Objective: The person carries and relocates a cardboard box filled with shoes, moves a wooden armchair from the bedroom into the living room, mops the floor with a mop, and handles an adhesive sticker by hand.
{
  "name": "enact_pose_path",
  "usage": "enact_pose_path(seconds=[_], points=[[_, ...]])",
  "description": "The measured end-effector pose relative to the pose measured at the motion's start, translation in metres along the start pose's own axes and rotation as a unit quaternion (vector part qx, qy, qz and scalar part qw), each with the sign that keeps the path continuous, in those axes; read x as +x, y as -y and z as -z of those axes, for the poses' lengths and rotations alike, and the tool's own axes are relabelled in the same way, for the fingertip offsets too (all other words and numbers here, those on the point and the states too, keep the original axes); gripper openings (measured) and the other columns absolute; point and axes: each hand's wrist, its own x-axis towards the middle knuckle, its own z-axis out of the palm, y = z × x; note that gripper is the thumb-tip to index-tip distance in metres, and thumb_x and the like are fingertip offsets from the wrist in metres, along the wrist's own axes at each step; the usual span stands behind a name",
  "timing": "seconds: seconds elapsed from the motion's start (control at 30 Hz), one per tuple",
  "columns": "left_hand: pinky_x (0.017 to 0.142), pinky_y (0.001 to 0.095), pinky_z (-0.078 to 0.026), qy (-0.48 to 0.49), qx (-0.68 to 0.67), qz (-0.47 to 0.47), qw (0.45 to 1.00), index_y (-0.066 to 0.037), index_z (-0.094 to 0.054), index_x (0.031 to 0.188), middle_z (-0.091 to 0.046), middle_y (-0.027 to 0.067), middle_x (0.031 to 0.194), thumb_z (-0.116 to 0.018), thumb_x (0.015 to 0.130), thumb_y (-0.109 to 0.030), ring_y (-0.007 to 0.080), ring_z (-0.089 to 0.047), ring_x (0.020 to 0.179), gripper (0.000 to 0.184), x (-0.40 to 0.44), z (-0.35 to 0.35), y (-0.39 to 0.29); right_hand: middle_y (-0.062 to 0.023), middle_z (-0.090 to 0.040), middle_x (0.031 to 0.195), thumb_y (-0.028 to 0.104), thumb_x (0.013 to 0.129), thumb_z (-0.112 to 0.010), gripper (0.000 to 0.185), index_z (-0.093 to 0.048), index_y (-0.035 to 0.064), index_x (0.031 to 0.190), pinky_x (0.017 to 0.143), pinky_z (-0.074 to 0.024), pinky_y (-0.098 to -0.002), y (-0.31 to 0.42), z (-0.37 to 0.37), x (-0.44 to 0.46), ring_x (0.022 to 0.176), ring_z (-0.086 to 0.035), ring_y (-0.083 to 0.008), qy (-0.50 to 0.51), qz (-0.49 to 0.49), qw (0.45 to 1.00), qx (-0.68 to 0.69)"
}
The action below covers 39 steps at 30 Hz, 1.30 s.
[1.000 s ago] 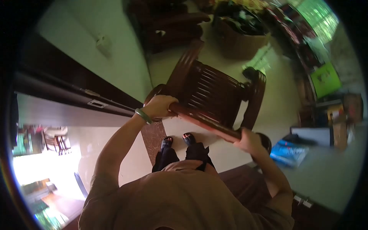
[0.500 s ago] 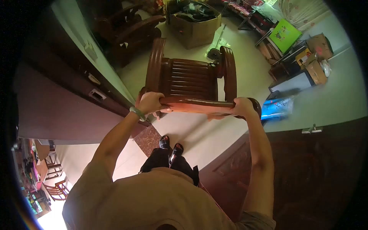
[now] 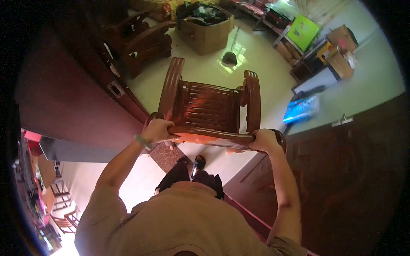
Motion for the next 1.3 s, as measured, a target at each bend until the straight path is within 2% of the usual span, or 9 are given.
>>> enact_pose_path(seconds=[0.03, 0.13, 0.17, 0.47, 0.8, 0.97, 1.03, 1.2, 1.3], points=[[0.059, 0.0297, -0.047, -0.017, 0.013, -0.055, 0.998, -0.006, -0.061, 0.076, -0.060, 0.0073, 0.058, -0.068, 0.067, -0.043, 0.0200, -0.060, 0.049, 0.038, -0.007, -0.003, 0.006, -0.0149, -0.061, 0.071, 0.030, 0.057, -0.063, 0.030, -0.064, 0.0064, 0.075, 0.066, -0.0465, -0.0396, 0.012, -0.001, -0.014, 0.071, -0.059, -0.0322, 0.016, -0.012, 1.000, 0.010], [0.059, 0.0308, -0.047, 0.014, 0.014, -0.064, 0.998, -0.006, -0.062, 0.077, -0.060, 0.0080, 0.058, -0.068, 0.067, -0.044, 0.0190, -0.060, 0.048, 0.040, -0.033, -0.009, -0.007, -0.0147, -0.061, 0.070, 0.027, 0.054, -0.065, 0.029, -0.064, 0.0068, 0.075, 0.065, -0.0460, -0.0394, 0.016, -0.025, -0.056, 0.067, -0.060, -0.0313, -0.016, -0.037, 0.999, 0.018], [0.058, 0.0338, -0.046, 0.038, -0.011, -0.034, 0.999, -0.008, -0.063, 0.077, -0.062, 0.0088, 0.067, -0.072, 0.063, -0.034, 0.0258, -0.061, 0.064, 0.031, -0.039, -0.004, -0.007, -0.0137, -0.061, 0.068, 0.028, 0.056, -0.064, 0.028, -0.064, 0.0074, 0.075, 0.064, -0.0465, -0.0390, 0.023, -0.030, -0.062, 0.067, -0.060, -0.0311, -0.020, -0.047, 0.998, 0.024], [0.057, 0.0327, -0.046, 0.023, 0.020, -0.170, 0.985, -0.007, -0.064, 0.080, -0.062, 0.0098, 0.069, -0.075, 0.060, -0.032, 0.0242, -0.060, 0.062, 0.034, -0.088, -0.012, 0.030, -0.0145, -0.061, 0.071, 0.026, 0.058, -0.064, 0.028, -0.065, 0.0082, 0.080, 0.064, -0.0459, -0.0385, 0.098, -0.073, -0.149, 0.069, -0.059, -0.0305, -0.037, -0.113, 0.990, 0.076], [0.057, 0.0379, -0.045, 0.069, 0.018, -0.206, 0.976, -0.006, -0.061, 0.074, -0.059, 0.0124, 0.065, -0.072, 0.060, -0.040, 0.0297, -0.058, 0.063, 0.038, -0.159, -0.019, 0.046, -0.0134, -0.060, 0.067, 0.028, 0.061, -0.062, 0.024, -0.061, 0.0073, 0.074, 0.061, -0.0459, -0.0398, 0.178, -0.113, -0.241, 0.067, -0.060, -0.0302, -0.026, -0.157, 0.983, 0.096], [0.060, 0.0294, -0.049, 0.047, 0.061, -0.301, 0.951, -0.005, -0.064, 0.089, -0.064, 0.0113, 0.075, -0.076, 0.063, -0.027, 0.0193, -0.061, 0.062, 0.036, -0.205, -0.038, 0.051, -0.0134, -0.060, 0.068, 0.030, 0.062, -0.062, 0.025, -0.062, 0.0079, 0.074, 0.063, -0.0453, -0.0405, 0.204, -0.138, -0.289, 0.069, -0.060, -0.0306, -0.016, -0.160, 0.982, 0.099], [0.060, 0.0336, -0.048, 0.086, -0.053, -0.234, 0.967, -0.007, -0.064, 0.084, -0.061, 0.0127, 0.071, -0.075, 0.060, -0.032, 0.0275, -0.060, 0.065, 0.037, -0.223, -0.046, 0.053, -0.0134, -0.060, 0.068, 0.029, 0.062, -0.062, 0.025, -0.062, 0.0077, 0.074, 0.063, -0.0452, -0.0407, 0.218, -0.140, -0.310, 0.069, -0.060, -0.0307, -0.027, -0.163, 0.980, 0.114], [0.057, 0.0324, -0.048, 0.077, -0.033, -0.272, 0.959, -0.007, -0.064, 0.083, -0.062, 0.0124, 0.071, -0.077, 0.057, -0.028, 0.0265, -0.061, 0.062, 0.036, -0.263, -0.044, 0.064, -0.0137, -0.060, 0.070, 0.025, 0.061, -0.060, 0.023, -0.062, 0.0061, 0.074, 0.064, -0.0448, -0.0416, 0.271, -0.154, -0.340, 0.069, -0.060, -0.0301, -0.071, -0.201, 0.973, 0.091], [0.055, 0.0323, -0.048, 0.085, -0.041, -0.261, 0.961, -0.006, -0.064, 0.081, -0.061, 0.0117, 0.069, -0.077, 0.057, -0.028, 0.0263, -0.060, 0.060, 0.035, -0.269, -0.038, 0.070, -0.0126, -0.061, 0.073, 0.024, 0.061, -0.058, 0.027, -0.063, 0.0082, 0.083, 0.065, -0.0445, -0.0419, 0.282, -0.154, -0.344, 0.071, -0.060, -0.0295, -0.002, -0.223, 0.968, 0.111]])
